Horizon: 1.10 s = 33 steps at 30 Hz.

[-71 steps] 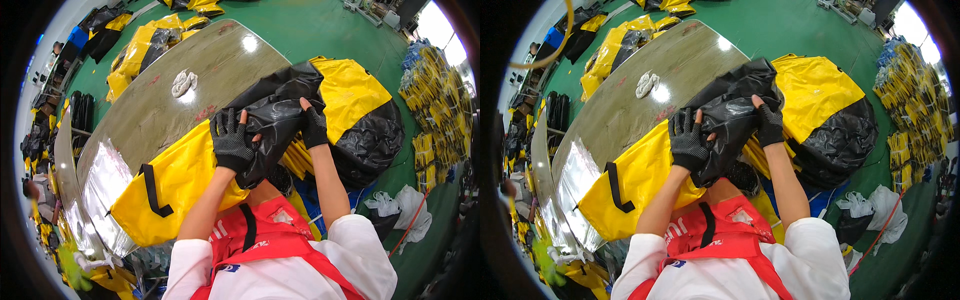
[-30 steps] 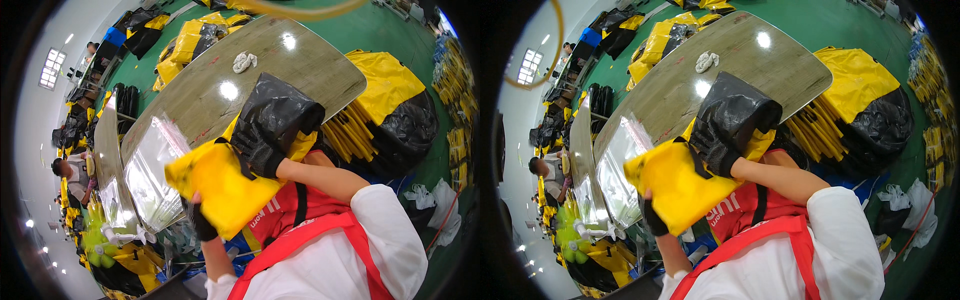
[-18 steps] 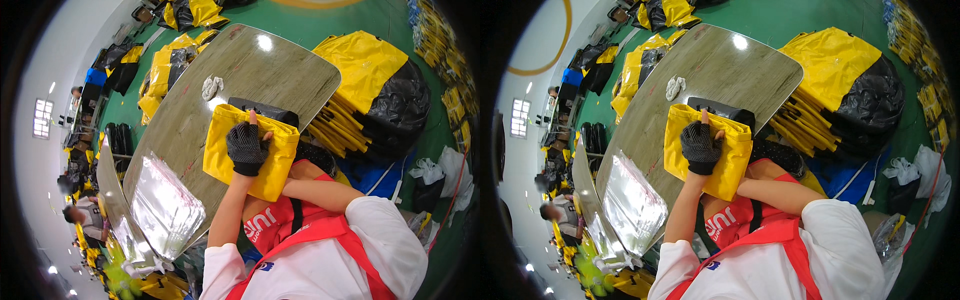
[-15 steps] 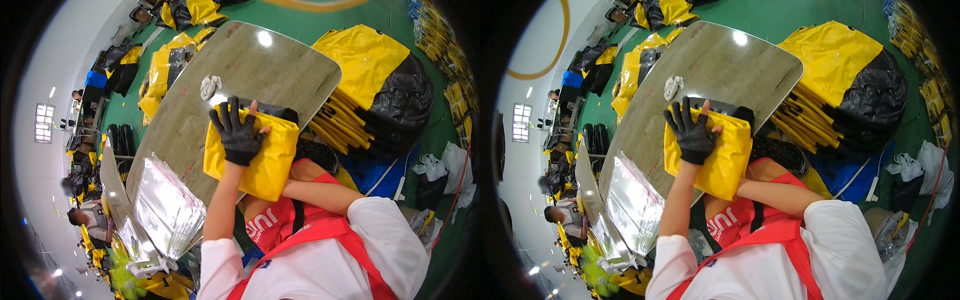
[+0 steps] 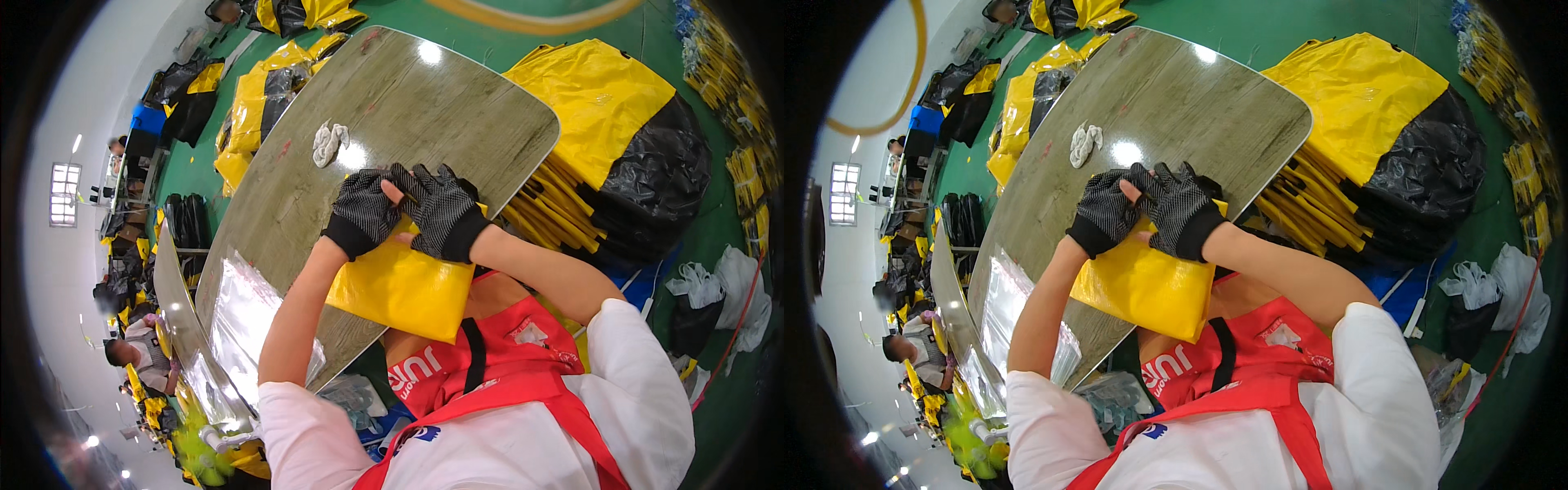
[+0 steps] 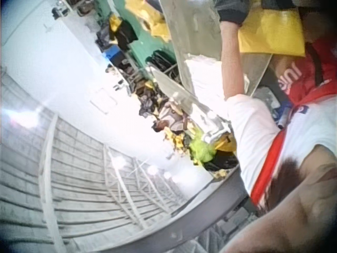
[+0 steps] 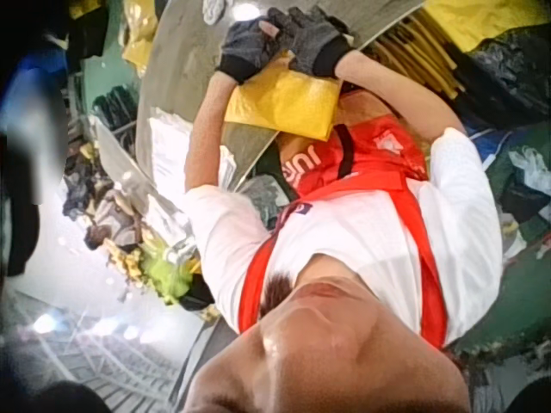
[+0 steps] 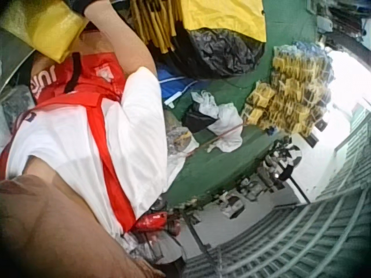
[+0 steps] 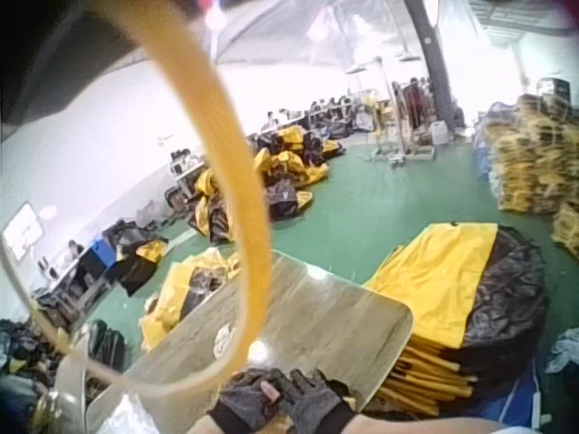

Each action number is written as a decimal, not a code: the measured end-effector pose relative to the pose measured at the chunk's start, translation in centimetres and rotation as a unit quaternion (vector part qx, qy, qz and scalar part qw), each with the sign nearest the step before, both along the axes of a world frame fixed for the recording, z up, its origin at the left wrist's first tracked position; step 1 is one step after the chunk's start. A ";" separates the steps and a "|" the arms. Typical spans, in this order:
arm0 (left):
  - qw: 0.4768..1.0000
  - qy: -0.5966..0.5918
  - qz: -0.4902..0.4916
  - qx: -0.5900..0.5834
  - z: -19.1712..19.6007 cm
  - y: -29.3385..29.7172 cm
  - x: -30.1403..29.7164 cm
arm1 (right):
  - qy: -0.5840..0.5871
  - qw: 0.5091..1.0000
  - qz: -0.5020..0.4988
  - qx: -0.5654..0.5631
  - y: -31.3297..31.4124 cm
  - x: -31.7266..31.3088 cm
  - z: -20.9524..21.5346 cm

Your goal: The person repeatedly folds yellow and black delivery bags and places them into clear plastic packaging on a workbench. The person handles the bags one at a time, folds them, and inserts them into plastic sleeves.

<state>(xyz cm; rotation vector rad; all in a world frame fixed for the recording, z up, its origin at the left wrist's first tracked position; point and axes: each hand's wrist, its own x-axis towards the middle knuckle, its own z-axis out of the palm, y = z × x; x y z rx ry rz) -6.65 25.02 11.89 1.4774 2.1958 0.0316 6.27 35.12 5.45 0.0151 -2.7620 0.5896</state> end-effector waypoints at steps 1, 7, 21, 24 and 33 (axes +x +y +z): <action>0.994 0.068 -0.041 0.070 -0.7 -0.4 -0.5 | 0.005 1.000 0.007 -0.015 0.2 -0.2 -0.2; 0.968 0.057 0.004 0.244 -7.3 -1.7 -1.2 | 0.013 0.996 0.040 -0.074 1.2 0.7 -1.2; 0.722 -0.585 0.279 0.243 -5.0 -6.5 3.4 | 0.156 0.957 0.243 -0.027 5.1 7.8 -0.5; 0.384 -0.872 0.141 0.268 -3.1 -12.2 3.5 | 0.070 0.972 0.156 -0.162 6.2 7.8 1.5; 0.635 -0.308 0.599 0.378 -12.1 -14.4 14.8 | -0.111 0.755 0.020 -0.646 2.8 8.1 -2.8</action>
